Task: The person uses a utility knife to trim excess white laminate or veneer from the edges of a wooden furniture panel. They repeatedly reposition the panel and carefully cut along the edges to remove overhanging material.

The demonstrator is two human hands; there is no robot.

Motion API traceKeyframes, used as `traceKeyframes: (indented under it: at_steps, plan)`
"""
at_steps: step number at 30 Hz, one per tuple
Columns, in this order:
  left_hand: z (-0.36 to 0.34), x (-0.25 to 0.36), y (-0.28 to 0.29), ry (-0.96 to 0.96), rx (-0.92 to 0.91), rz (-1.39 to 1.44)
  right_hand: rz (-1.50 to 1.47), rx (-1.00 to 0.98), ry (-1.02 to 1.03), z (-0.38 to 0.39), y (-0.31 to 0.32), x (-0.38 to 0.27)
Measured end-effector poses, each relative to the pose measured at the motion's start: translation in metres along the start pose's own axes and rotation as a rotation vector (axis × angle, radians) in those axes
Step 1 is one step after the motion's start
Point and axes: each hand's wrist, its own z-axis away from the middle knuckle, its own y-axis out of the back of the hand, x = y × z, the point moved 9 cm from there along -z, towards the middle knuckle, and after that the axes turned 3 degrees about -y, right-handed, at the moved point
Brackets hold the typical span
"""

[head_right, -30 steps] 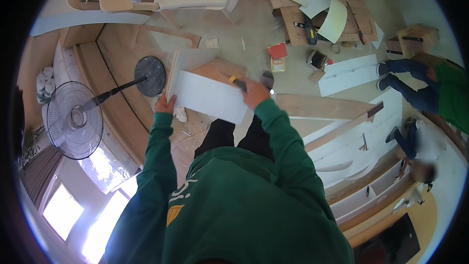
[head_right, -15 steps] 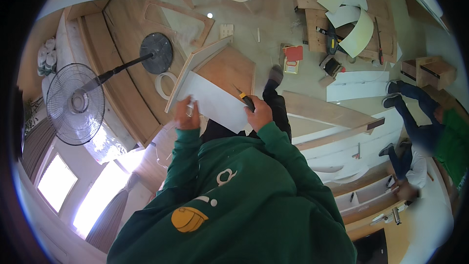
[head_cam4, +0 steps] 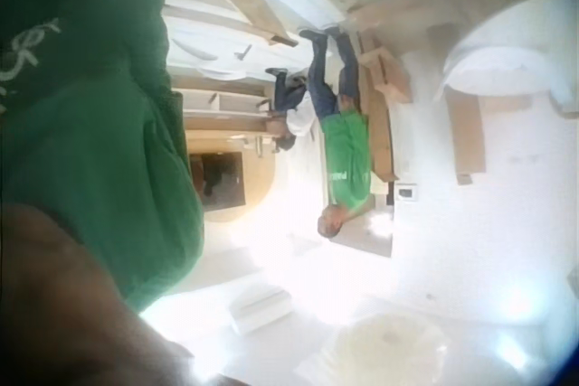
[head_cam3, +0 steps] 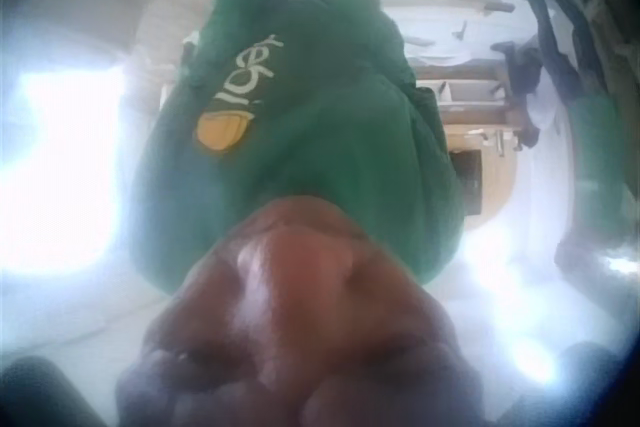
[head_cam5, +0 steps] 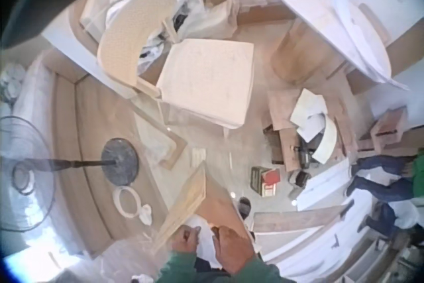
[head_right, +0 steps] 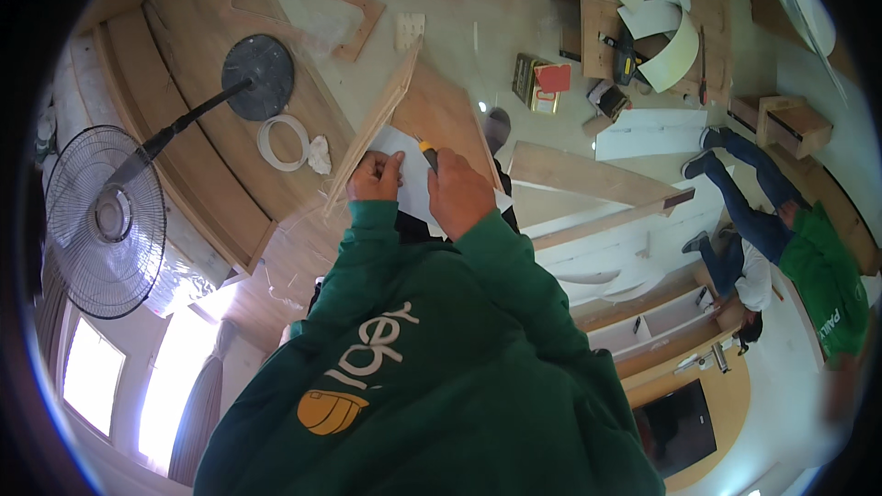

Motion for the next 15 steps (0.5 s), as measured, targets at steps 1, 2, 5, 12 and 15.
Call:
traceKeyframes:
  at_steps: [1,2,5,12,15]
  plan:
    - [0.0,0.005,0.001,-0.053,-0.012,-0.046,0.025,-0.027,-0.014,-0.001,-0.005,-0.003]
    - [0.0,0.01,0.003,-0.111,-0.005,-0.092,0.053,-0.055,-0.034,-0.004,-0.009,-0.004]
    - [-0.001,0.004,-0.001,-0.072,-0.068,0.018,0.093,-0.094,-0.038,-0.007,-0.014,-0.008]
    - [0.001,-0.005,-0.006,0.039,-0.142,0.112,0.143,-0.122,0.008,-0.01,-0.009,-0.014]
    - [0.0,-0.005,-0.004,0.024,-0.156,0.044,0.141,-0.146,0.008,-0.009,-0.007,-0.013]
